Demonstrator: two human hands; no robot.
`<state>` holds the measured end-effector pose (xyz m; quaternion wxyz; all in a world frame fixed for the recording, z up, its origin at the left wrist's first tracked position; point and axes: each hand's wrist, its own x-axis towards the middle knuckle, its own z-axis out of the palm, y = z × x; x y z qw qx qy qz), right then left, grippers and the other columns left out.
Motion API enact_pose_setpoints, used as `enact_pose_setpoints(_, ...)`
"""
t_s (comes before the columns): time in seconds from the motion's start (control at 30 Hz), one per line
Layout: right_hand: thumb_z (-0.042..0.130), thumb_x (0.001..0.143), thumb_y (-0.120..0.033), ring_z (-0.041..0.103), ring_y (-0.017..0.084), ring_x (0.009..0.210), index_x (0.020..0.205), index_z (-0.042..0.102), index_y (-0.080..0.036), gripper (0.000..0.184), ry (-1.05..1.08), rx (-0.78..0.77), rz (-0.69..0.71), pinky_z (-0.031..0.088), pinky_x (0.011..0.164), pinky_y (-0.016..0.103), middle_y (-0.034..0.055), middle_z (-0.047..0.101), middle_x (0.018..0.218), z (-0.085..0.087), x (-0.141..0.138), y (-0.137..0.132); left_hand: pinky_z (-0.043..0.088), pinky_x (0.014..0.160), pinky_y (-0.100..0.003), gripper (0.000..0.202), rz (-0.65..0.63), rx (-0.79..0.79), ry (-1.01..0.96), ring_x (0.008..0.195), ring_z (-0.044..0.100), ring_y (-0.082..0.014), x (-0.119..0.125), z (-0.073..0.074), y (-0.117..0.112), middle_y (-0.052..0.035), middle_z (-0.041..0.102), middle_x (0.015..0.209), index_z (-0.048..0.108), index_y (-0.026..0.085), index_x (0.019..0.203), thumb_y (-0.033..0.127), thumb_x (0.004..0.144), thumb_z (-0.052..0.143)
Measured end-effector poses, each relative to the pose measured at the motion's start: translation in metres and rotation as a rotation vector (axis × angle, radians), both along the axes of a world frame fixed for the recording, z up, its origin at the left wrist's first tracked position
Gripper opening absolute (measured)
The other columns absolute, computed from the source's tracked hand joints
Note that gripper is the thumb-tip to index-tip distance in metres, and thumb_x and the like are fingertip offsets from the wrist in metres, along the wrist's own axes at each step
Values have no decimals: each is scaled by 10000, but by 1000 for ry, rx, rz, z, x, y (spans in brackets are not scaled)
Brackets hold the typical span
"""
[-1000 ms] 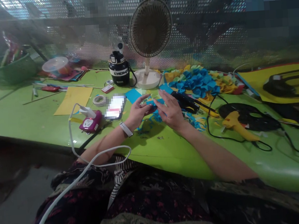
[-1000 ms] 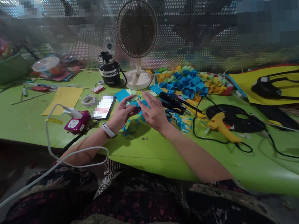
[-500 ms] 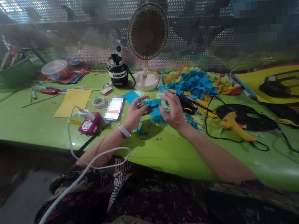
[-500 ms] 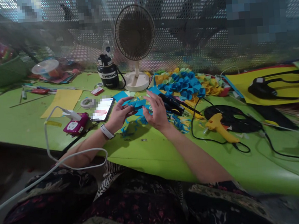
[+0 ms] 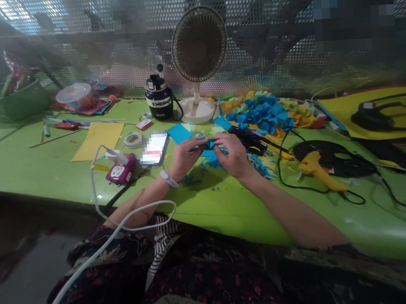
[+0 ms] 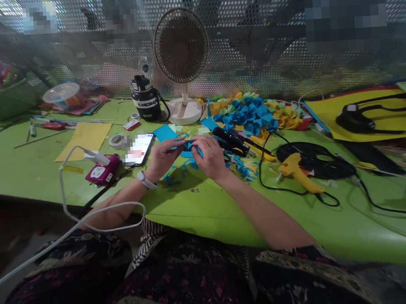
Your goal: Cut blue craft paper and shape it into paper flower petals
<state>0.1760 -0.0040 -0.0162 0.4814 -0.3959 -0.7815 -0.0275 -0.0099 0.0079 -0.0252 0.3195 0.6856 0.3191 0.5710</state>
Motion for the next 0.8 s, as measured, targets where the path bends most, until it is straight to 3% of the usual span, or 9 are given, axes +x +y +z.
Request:
enact_pose_setpoints(0.1,498,952,-301,682,272,1041,872,619,-255,152,1,-16,8,520,954,492,97,756,1056,0,-3,-2,572,999,-434,154,40,138,128,1095,716,-229,-3,-1,1,-99,752,1179,791,232,985,248,867,693)
enact_pose_setpoints(0.2,503,944,-296,684,268,1037,858,623,-254,153,15,-24,1,523,953,480,93,754,1044,0,-2,-1,565,1011,-437,174,10,173,141,1079,724,-236,-4,2,0,-114,751,1177,787,221,1014,268,863,714)
enact_pose_setpoints(0.33,557,939,-324,687,259,1045,867,632,-253,126,108,-51,23,541,941,457,82,748,1063,1,6,6,582,981,-385,382,-93,-38,-87,1147,694,-234,-3,13,-3,-114,724,1240,700,211,1223,390,886,707)
enact_pose_setpoints(0.47,599,915,-307,692,260,1033,857,632,-239,96,183,-72,75,558,914,458,89,745,1067,2,13,13,607,905,-342,387,-143,-239,-221,1108,704,-229,-4,19,-2,-101,740,1196,717,206,1162,461,871,715)
enact_pose_setpoints(0.8,624,888,-274,698,250,1015,837,638,-233,67,242,-123,78,552,937,455,87,749,1049,1,13,14,629,832,-311,413,-219,-316,-281,998,719,-182,-4,9,8,-79,754,1110,719,202,1163,434,825,767)
